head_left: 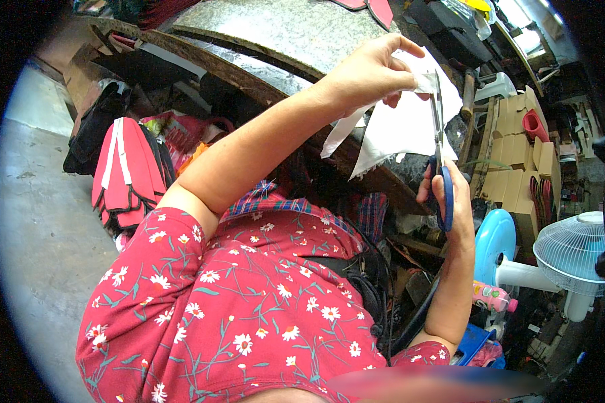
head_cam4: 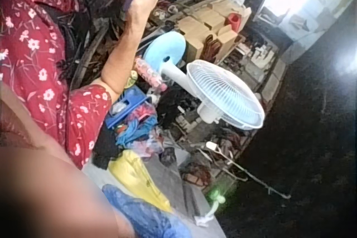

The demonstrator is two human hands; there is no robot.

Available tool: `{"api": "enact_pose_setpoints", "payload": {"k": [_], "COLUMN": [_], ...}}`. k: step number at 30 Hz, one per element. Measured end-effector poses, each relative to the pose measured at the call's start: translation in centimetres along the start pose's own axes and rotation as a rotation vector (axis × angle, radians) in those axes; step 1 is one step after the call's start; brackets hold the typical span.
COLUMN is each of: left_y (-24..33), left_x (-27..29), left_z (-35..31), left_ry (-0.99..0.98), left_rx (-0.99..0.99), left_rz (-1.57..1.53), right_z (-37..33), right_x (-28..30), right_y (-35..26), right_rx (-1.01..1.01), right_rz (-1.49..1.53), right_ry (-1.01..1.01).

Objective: The person uses scissors to cut a white fabric piece into smaller strips and then places the cut pieces onto a pink fabric item on the table. The person repeatedly cuts and arranges the white fabric pieces.

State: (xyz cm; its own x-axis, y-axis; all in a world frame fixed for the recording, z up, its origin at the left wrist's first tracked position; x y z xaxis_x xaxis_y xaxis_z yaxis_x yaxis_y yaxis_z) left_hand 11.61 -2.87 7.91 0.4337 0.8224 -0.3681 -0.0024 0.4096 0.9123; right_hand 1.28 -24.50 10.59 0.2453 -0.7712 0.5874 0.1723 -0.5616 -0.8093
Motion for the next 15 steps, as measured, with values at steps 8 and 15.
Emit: {"api": "enact_pose_setpoints", "payload": {"k": [8, 15], "left_y": [-0.4, 0.0], "left_x": [0.9, 1.4], "left_z": [-0.4, -1.0], "left_ry": [0.018, 0.062], "left_rx": [-0.009, 0.014], "left_rz": [-0.043, -0.028], "right_z": [0.4, 1.1], "right_x": [-0.1, -0.1], "right_y": [0.9, 0.3], "right_rx": [-0.131, -0.045], "right_rz": [0.204, 0.178], "right_ry": [0.017, -0.031]}}
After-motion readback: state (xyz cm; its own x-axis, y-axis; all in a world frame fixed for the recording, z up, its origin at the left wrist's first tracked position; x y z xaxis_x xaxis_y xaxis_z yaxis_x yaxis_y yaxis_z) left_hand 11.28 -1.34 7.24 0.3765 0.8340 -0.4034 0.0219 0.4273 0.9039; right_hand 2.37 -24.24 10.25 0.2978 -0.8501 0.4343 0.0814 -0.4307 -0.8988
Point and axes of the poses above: each hand's wrist, its own z-axis towards the middle knuckle, its own x-axis out of the back of the hand, y = z × x, the point moved 3 cm from there along z, towards the middle knuckle, and after that the axes turned 7 degrees about x, right-handed, at the moved point
